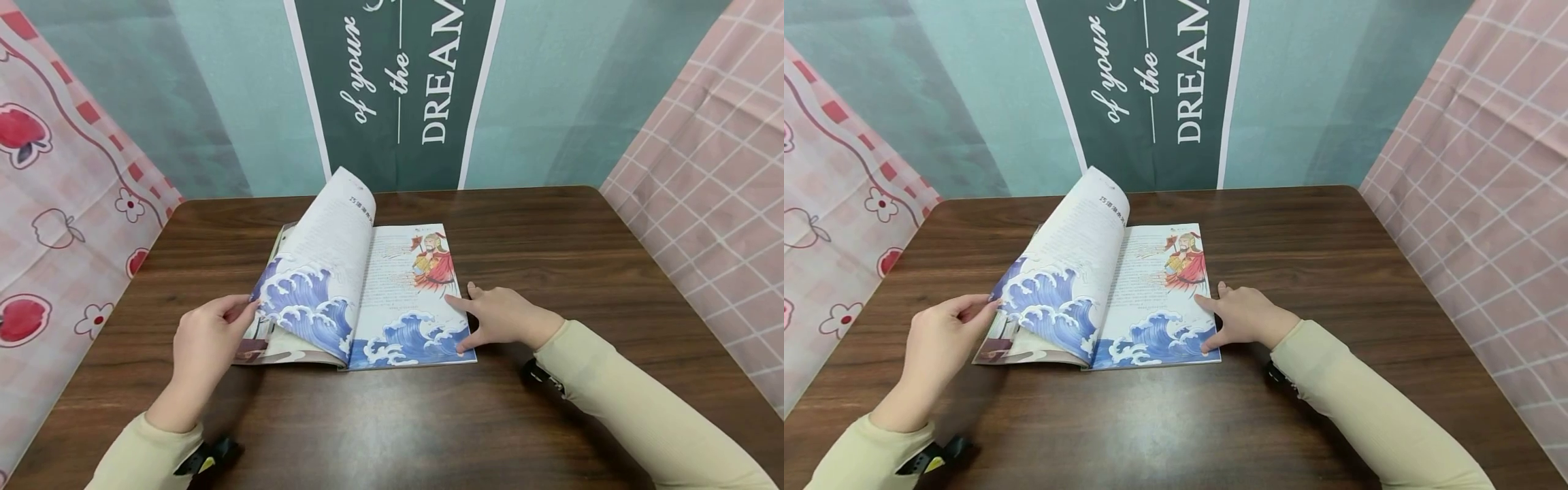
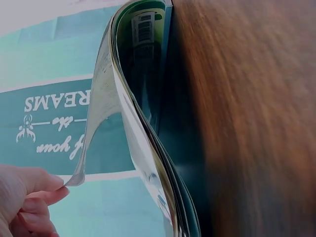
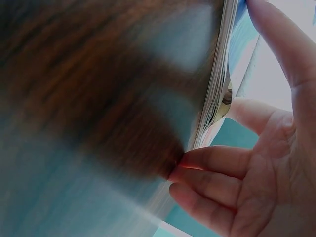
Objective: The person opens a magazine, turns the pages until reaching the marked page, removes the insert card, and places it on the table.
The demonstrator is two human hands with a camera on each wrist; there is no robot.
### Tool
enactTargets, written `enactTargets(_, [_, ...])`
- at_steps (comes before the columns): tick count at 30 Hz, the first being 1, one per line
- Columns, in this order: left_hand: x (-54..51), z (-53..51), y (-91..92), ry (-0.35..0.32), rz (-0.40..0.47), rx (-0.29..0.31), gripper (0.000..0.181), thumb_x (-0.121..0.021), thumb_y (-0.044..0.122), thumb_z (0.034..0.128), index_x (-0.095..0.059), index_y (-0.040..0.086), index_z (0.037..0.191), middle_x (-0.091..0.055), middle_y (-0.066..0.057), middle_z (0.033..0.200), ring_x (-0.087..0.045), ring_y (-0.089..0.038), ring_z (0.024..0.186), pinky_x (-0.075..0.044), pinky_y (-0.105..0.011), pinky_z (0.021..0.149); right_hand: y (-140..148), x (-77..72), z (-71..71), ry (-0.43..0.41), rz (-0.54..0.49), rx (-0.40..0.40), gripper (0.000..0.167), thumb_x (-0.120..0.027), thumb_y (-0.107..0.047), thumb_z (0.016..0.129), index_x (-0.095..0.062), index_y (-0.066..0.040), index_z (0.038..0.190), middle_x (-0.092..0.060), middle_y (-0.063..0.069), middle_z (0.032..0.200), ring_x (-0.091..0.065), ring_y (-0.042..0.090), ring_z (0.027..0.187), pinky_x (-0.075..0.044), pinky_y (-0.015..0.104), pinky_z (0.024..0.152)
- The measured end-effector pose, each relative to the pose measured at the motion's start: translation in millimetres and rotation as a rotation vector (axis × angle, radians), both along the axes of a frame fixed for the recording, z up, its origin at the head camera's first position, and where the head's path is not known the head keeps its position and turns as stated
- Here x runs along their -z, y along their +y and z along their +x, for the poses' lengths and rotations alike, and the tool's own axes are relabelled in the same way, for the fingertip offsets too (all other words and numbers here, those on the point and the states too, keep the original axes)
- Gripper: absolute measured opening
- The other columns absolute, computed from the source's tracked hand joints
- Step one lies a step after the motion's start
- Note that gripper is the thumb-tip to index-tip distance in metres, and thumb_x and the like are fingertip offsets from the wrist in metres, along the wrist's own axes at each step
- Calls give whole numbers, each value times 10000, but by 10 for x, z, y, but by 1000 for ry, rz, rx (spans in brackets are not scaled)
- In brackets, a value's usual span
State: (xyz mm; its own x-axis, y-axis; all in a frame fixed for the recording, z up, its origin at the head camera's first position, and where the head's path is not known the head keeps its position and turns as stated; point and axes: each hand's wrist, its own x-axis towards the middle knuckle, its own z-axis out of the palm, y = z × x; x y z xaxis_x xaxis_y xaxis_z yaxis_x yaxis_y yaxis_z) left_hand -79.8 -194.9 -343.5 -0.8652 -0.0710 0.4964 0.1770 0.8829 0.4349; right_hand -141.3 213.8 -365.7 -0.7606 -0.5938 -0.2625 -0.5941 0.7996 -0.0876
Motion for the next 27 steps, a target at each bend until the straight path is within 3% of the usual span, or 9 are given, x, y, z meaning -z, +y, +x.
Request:
enactTargets(7, [40, 103, -101, -56, -26, -21, 133, -743, 126, 775, -742, 33, 870, -429, 35, 495, -342, -143, 458, -232, -300, 403, -9, 13, -3, 26, 0, 2, 916, -604, -731, 682, -491, -131, 1366, -445, 372, 1264, -631, 398, 865, -501, 439, 703])
enactTargets(12, [64, 130, -129, -99, -61, -16, 128, -747, 142, 770, -742, 47, 856, -574, 5, 549, -422, -142, 458, -284, -315, 401, -24, 13, -10, 42, -13, 14, 848, -610, -698, 711, -528, -128, 1334, -480, 361, 1234, -621, 413, 916, -498, 462, 725])
enactTargets(17, [67, 146, -147, -133, -61, -27, 136, -737, 144, 777, -742, 42, 867, -612, -16, 581, -456, -162, 461, -302, -325, 398, -17, 43, -25, 85, -50, -5, 695, -613, -609, 780, -572, -145, 1296, -524, 347, 1187, -635, 401, 862, -501, 473, 700])
enactTargets(20, [57, 167, -174, -192, -75, -36, 164, -726, 170, 789, -737, 37, 885, -651, -62, 644, -522, -219, 493, -331, -350, 398, -9, 63, -34, 116, -64, -22, 540, -629, -467, 844, -589, -150, 1280, -541, 347, 1160, -642, 393, 807, -502, 470, 677])
enactTargets(23, [43, 187, -212, -296, -101, -38, 193, -704, 215, 811, -731, 50, 907, -683, -110, 751, -596, -294, 588, -369, -386, 420, -5, 68, -36, 147, -60, -25, 386, -625, -267, 895, -603, -162, 1266, -562, 337, 1132, -642, 390, 766, -502, 470, 654])
enactTargets(27, [43, 192, -256, -451, -141, -19, 212, -673, 253, 836, -728, 72, 932, -682, -142, 822, -611, -318, 658, -392, -406, 450, 1, 67, -46, 175, -49, -29, 349, -597, -121, 905, -617, -176, 1249, -591, 316, 1095, -638, 372, 706, -503, 453, 608])
